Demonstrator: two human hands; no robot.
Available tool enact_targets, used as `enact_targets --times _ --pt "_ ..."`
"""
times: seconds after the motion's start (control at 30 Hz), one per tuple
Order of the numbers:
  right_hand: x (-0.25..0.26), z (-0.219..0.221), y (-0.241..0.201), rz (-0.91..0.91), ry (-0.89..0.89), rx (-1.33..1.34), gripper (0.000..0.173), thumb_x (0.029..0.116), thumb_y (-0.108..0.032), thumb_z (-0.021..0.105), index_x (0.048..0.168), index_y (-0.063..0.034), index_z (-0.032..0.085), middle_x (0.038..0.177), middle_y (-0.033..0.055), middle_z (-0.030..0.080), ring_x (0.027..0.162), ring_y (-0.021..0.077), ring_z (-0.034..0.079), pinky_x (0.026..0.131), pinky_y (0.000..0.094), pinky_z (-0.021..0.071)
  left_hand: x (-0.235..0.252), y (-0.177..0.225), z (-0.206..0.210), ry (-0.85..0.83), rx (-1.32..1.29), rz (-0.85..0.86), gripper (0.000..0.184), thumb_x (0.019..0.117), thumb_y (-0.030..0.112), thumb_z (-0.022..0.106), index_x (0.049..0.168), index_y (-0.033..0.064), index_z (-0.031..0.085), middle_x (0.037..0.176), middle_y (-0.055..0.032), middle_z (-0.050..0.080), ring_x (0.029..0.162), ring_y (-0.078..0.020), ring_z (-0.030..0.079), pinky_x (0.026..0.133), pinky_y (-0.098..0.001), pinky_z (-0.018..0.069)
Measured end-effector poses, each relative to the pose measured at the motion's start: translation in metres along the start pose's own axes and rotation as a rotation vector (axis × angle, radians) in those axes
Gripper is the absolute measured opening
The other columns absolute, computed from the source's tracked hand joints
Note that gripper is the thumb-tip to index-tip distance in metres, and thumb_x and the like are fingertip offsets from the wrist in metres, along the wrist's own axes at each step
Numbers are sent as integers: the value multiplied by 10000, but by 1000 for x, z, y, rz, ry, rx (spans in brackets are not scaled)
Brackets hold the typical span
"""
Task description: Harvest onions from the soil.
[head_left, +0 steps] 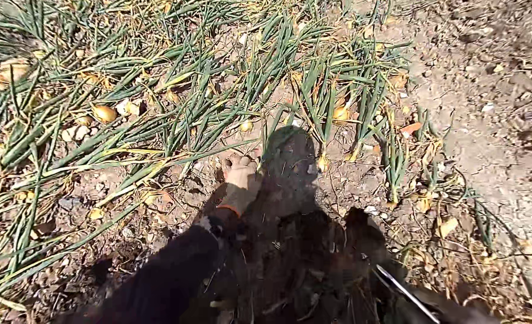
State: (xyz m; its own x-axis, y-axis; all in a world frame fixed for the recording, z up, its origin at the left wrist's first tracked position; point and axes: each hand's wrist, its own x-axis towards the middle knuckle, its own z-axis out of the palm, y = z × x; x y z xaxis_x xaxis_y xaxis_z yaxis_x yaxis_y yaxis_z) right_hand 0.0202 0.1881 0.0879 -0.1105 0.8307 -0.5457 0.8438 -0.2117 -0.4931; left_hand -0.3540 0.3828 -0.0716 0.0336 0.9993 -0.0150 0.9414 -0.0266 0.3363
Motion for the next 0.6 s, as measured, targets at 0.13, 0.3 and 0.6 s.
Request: enact_targets --times 0.13,0.3,0.6 --pt "143 -6 -23 -59 338 52 278 1020 -327 624 1176 -110 703 885 142 711 786 320 694 717 603 558 -7 -14 7 69 -129 -25 507 1060 488 492 1058 45 740 1291 -199 638 1248 -406 577 1040 -642 457" --pt "276 11 -62 -167 368 174 400 1068 -382 526 1370 -125 579 1008 211 695 858 401 682 720 652 536 -17 -18 19 26 58 -69 401 1050 366 549 1163 15 706 1262 -227 653 1227 -425 598 1033 -629 466" --pt "308 42 -90 30 469 364 350 1064 -348 514 1267 -83 620 1031 222 685 925 418 677 754 659 540 7 -27 32 172 98 78 413 999 426 590 1086 54 749 1223 -165 690 1253 -400 579 1139 -645 348"
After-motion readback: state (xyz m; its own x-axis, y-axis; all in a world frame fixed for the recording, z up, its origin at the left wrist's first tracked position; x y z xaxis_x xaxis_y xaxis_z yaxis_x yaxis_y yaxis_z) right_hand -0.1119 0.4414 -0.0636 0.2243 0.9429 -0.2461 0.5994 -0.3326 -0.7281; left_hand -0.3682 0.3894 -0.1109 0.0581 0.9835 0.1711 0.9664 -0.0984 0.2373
